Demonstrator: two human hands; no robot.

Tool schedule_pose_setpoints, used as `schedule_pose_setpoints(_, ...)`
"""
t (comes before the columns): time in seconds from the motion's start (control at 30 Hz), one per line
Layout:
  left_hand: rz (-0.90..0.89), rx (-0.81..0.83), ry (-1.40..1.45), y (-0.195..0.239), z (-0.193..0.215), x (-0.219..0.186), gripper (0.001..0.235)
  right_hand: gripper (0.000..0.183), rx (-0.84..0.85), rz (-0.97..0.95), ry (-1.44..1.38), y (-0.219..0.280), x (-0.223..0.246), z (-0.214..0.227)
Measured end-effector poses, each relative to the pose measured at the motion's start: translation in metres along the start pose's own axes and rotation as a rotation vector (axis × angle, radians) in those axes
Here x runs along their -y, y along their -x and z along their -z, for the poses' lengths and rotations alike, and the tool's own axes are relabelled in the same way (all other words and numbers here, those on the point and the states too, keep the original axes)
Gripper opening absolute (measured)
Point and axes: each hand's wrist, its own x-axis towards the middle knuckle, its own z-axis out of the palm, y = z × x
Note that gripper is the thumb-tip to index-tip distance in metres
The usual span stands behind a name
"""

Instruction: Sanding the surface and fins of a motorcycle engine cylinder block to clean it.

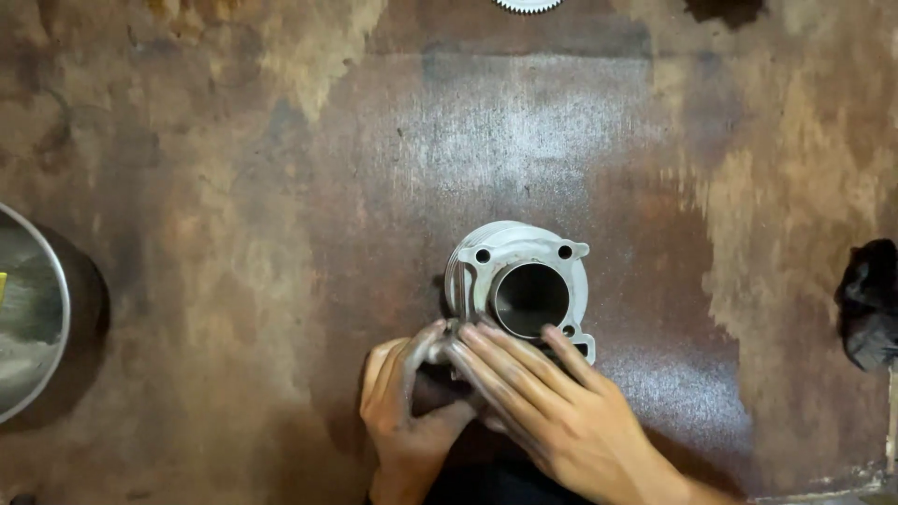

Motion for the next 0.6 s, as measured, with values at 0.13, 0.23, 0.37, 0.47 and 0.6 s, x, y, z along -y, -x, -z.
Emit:
schedule_pose_setpoints(0.13,-0.009,0.027,0.024,0.001,0.005,-0.005,0.074,0.068,-0.021,-0.064,0.087,0.049,-0.004,-0.021)
schedule_pose_setpoints(0.23,-0.038,0.028,0.025,-0.002,0.0,-0.007,0.076,0.067,-0.105,-0.241,0.113,0.063,0.004,-0.033)
schedule_pose_setpoints(0.37,0.008,0.018,0.0,0.005,0.0,-0.007,0.074,0.068,-0.174,-0.39,0.023,0.049,0.029,-0.049)
schedule_pose_setpoints(0.47,0.013,0.012,-0.009,0.008,-0.004,-0.008,0.071,0.071,-0.192,-0.377,-0.059,0.04,0.047,-0.061)
schedule_pose_setpoints(0.6,0.031,0.005,-0.019,0.01,-0.004,-0.01,0.07,0.066,-0.272,-0.421,-0.016,0.051,0.042,-0.046)
